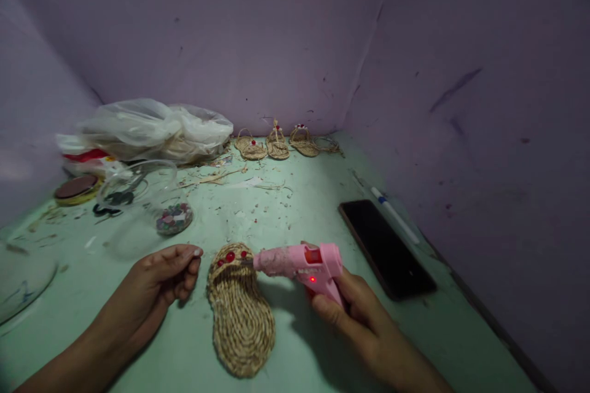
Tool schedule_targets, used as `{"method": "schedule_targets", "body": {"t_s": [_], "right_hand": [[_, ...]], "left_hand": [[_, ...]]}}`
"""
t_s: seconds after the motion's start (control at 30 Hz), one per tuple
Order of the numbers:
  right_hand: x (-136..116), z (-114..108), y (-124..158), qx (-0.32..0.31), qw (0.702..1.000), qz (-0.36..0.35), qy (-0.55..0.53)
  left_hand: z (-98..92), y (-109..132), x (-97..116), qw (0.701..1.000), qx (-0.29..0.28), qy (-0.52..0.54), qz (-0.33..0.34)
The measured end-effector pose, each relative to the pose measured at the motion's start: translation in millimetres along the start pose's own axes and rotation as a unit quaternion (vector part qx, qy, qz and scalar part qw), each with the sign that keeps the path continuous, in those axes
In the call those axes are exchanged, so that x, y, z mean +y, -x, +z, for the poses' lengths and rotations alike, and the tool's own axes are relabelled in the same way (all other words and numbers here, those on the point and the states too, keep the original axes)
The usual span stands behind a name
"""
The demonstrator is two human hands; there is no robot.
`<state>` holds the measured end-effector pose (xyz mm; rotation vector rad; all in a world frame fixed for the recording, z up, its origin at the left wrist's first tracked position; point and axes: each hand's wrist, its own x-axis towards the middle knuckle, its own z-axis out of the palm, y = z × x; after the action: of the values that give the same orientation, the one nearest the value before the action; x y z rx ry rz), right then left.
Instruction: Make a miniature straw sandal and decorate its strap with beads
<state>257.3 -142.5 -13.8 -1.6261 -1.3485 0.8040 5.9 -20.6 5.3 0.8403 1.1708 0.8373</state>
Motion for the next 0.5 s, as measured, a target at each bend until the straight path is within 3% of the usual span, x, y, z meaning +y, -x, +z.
{"method": "schedule_targets", "body": {"t_s": [0.2, 0.37, 0.5], "right_hand": [[-4, -3, -3, -0.021, 1.0, -0.004, -0.014], [-10, -6, -4, -0.055, 0.995, 0.041, -0.078], [-16, -7, -23, -0.013, 0.983, 0.08, -0.166]], "left_hand": [[0.4, 1, 0, 1.0, 0.003, 0.002, -0.001], [-0.5, 2, 0, 1.0, -0.001, 0.001, 0.002], [-0.3, 1, -1, 1.0, -0.007, -0.001, 0.003]]}}
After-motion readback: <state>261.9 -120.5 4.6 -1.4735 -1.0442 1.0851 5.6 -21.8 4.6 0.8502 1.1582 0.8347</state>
